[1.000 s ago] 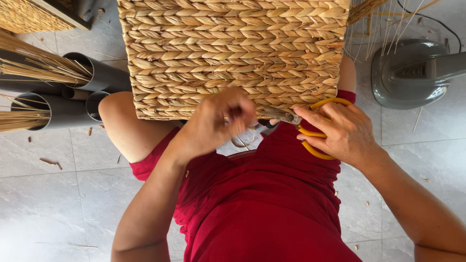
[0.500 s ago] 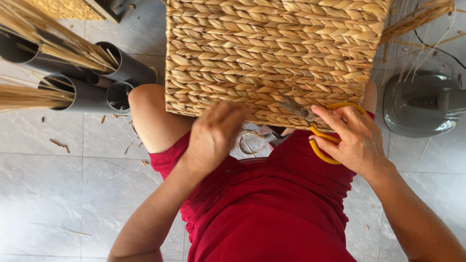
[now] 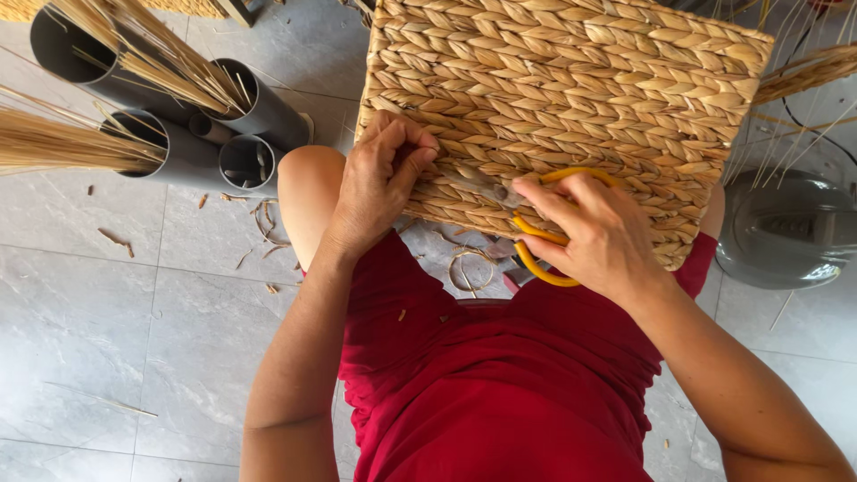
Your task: The person sits on the floor with a woven water-hyacinth basket on their lap and uses scissors to trim the protruding bamboo stick ends along the basket's rim. They rotate the basket to reach each side, pull off cut pieces by hand, and brush loose debris off the woven surface.
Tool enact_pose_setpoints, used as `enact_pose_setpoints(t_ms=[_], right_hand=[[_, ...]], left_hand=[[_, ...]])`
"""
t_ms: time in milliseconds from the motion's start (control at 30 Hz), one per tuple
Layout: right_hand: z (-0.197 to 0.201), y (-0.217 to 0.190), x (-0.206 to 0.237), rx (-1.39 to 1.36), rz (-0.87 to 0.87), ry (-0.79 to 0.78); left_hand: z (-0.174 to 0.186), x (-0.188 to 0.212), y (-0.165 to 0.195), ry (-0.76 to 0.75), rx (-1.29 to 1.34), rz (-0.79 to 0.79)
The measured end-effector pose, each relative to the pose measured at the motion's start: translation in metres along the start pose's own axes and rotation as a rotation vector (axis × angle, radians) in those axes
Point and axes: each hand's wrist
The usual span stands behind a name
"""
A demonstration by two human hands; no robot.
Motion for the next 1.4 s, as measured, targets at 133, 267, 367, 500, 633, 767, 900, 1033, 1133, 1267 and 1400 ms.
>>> enact_pose_setpoints(t_ms=[133,267,367,500,633,767,900,1033,1133,1267,1400], right_hand=[[-0.01,-0.003,-0.015,0.044,0.004,-0.035],[-0.013,-0.006,-0.02,0.058,0.021,-0.034],[-0.014,-0.005,-0.019,0.066,0.026,-0.056],[-0.019,0.0,-0.015,0.093,0.074,-0.062],[-0.026,0.007,-0.008,0.065,0.078,-0.066],[-0.03,0.013,-0.007,-0.129,0.021,-0.079],[-0.012,0.011,0.007,-0.086,-0.076,-0.035],[-0.006,0.003,0.008,-0.038,-0.073,-0.059],[-0.009,-0.006,0.002,0.007,-0.013,-0.091],[-0.017,-0.013,-0.014,0.035,0.077,-0.09],[-0.026,-0.02,-0.027,0.03,0.133,-0.074]], left_hand=[[0.003,0.003,0.0,0.025,-0.053,-0.067],[0.002,0.002,0.001,0.04,-0.008,-0.105],[-0.001,0.002,0.0,0.026,0.019,-0.059],[-0.009,0.001,-0.008,0.056,0.083,-0.017],[-0.015,-0.004,-0.019,0.079,0.356,0.013],[0.001,-0.003,-0.027,0.162,0.633,0.106],[0.031,0.026,-0.023,0.254,0.207,0.129],[0.034,0.05,-0.01,0.181,-0.313,-0.077],[0.023,0.053,-0.007,0.21,-0.47,-0.167],[0.023,0.047,-0.016,0.216,-0.447,-0.125],[0.026,0.044,-0.026,0.192,-0.414,-0.09]])
Point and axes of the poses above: each hand's wrist, its own x-axis away from the middle knuckle, its own z-axis out of the back of the hand, y = z × x, and after that the axes turned 15 degrees about -x, right-handed
